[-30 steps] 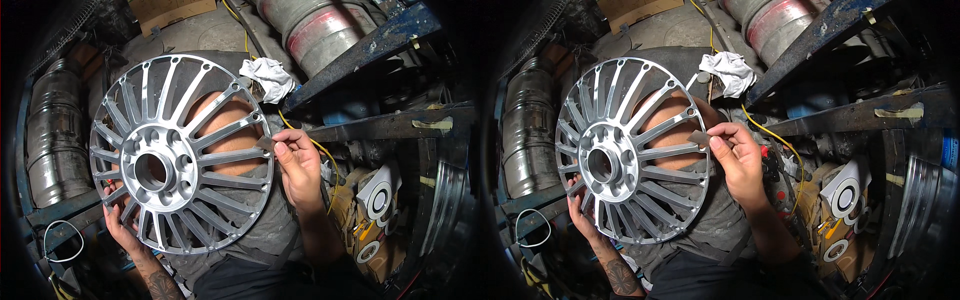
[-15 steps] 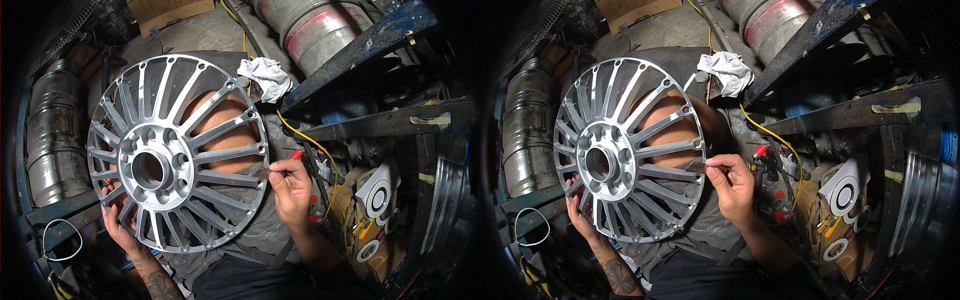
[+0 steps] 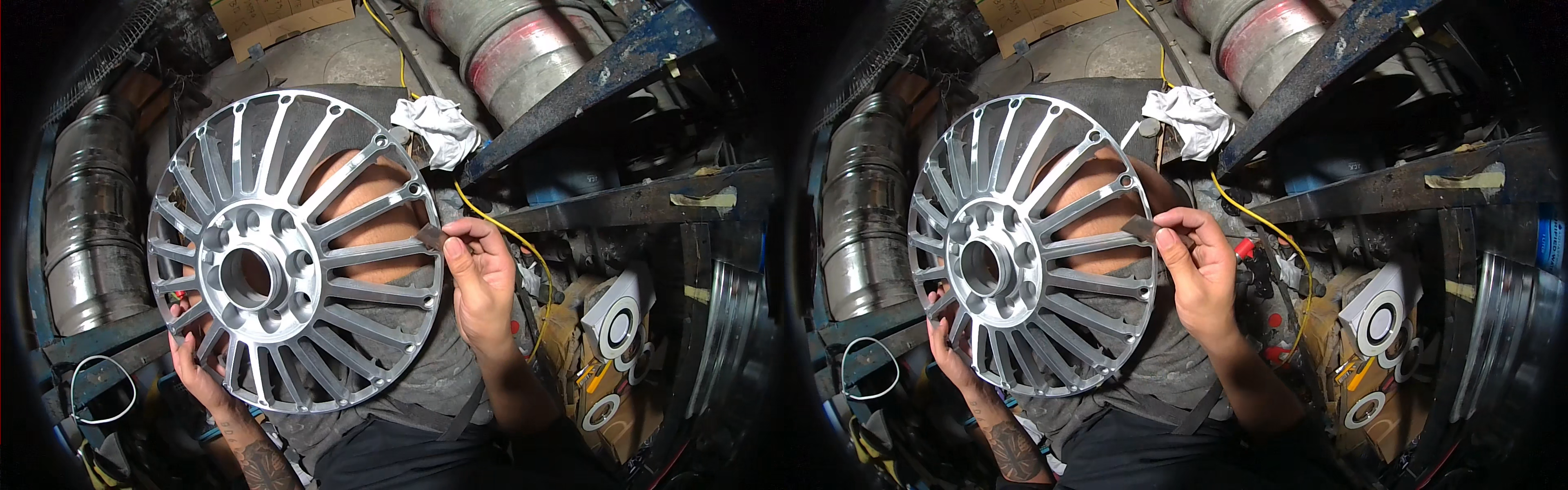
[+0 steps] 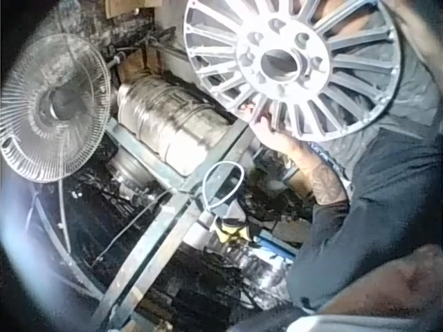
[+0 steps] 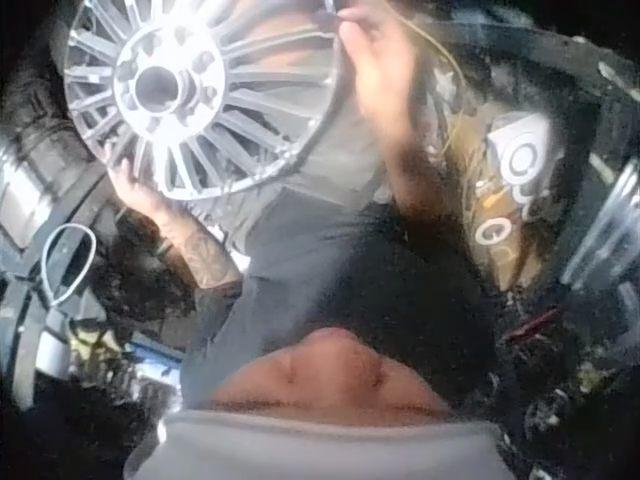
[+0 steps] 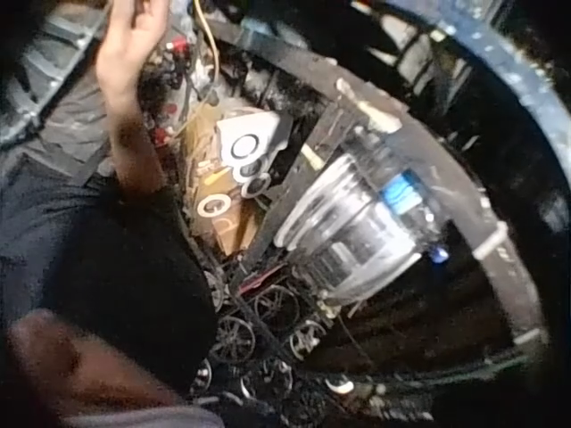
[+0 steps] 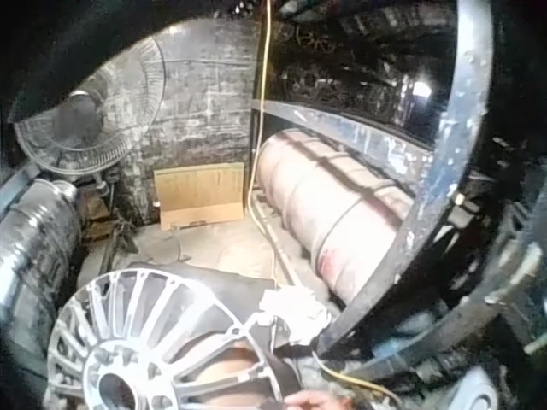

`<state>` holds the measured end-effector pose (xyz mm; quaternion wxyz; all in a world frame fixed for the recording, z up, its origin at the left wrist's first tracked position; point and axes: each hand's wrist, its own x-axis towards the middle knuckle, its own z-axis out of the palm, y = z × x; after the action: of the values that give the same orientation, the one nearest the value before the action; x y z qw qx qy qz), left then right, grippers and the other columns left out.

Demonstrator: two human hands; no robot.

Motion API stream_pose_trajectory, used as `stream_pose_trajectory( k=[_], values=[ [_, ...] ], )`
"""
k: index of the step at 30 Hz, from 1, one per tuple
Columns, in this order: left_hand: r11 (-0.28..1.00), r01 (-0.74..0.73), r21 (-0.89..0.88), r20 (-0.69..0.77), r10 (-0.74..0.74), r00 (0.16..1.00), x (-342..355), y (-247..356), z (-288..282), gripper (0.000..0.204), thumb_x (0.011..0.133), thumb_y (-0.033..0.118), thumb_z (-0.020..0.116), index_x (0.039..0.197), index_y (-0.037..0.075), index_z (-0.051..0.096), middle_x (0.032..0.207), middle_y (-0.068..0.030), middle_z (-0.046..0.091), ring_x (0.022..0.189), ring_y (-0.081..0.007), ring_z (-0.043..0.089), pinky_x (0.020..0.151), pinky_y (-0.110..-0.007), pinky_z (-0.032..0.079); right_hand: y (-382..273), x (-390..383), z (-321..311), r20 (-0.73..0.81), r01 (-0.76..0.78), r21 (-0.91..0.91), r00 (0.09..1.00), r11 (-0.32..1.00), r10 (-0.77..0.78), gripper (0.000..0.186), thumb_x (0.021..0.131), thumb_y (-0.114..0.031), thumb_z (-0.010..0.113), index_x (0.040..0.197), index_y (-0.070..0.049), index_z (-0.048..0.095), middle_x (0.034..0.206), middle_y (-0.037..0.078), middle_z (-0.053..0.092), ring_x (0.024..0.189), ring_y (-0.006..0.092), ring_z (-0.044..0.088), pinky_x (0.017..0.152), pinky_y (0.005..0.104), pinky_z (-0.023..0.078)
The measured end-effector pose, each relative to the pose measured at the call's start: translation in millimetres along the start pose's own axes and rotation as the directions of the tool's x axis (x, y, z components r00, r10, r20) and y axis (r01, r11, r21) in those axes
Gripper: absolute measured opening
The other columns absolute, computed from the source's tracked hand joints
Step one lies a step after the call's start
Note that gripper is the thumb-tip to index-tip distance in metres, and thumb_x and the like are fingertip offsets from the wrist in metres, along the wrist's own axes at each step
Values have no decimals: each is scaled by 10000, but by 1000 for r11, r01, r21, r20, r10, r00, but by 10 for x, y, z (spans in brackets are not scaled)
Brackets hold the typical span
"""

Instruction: Manually deburring or cleaning the edges of an alloy wheel rim using a small scraper tool.

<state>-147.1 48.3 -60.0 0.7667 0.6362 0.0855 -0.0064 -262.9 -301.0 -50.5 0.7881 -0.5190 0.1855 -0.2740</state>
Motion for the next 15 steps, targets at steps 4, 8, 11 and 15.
stream_pose_trajectory(
  k=[4,8,11,15],
  values=[
    [1000,-5,-10,-12,5,1000,0,17,14,497,955,88,401,1428,-65,433,1421,-188,509,1302,-282,516,1128,-414,384,34,-100,-26,2,46,-46,999,998,-46,148,994,-26,579,1140,-8,586,978,12,625,876,45,555,810,191,434],
    [1000,3,-5,-5,-3,1000,8,13,20,501,956,87,396,1434,-61,427,1424,-191,506,1306,-284,514,1127,-421,386,54,-212,-69,14,45,-63,999,997,-44,153,983,-7,588,1135,-15,591,980,6,621,864,43,545,790,190,428],
    [1000,4,-8,-10,-4,1000,-1,18,37,498,955,87,406,1429,-64,435,1419,-190,513,1307,-284,514,1125,-416,388,87,-282,-102,4,53,-81,999,995,-52,159,991,-26,581,1149,-11,595,986,10,626,866,45,546,783,199,429],
    [1000,5,-4,-16,-5,1000,-27,23,75,493,953,82,416,1422,-65,446,1409,-187,523,1310,-278,511,1125,-408,387,-62,-311,-192,-23,-99,-39,995,994,98,210,1016,-78,550,1205,4,588,1028,38,651,910,75,580,829,223,452]
  ],
)
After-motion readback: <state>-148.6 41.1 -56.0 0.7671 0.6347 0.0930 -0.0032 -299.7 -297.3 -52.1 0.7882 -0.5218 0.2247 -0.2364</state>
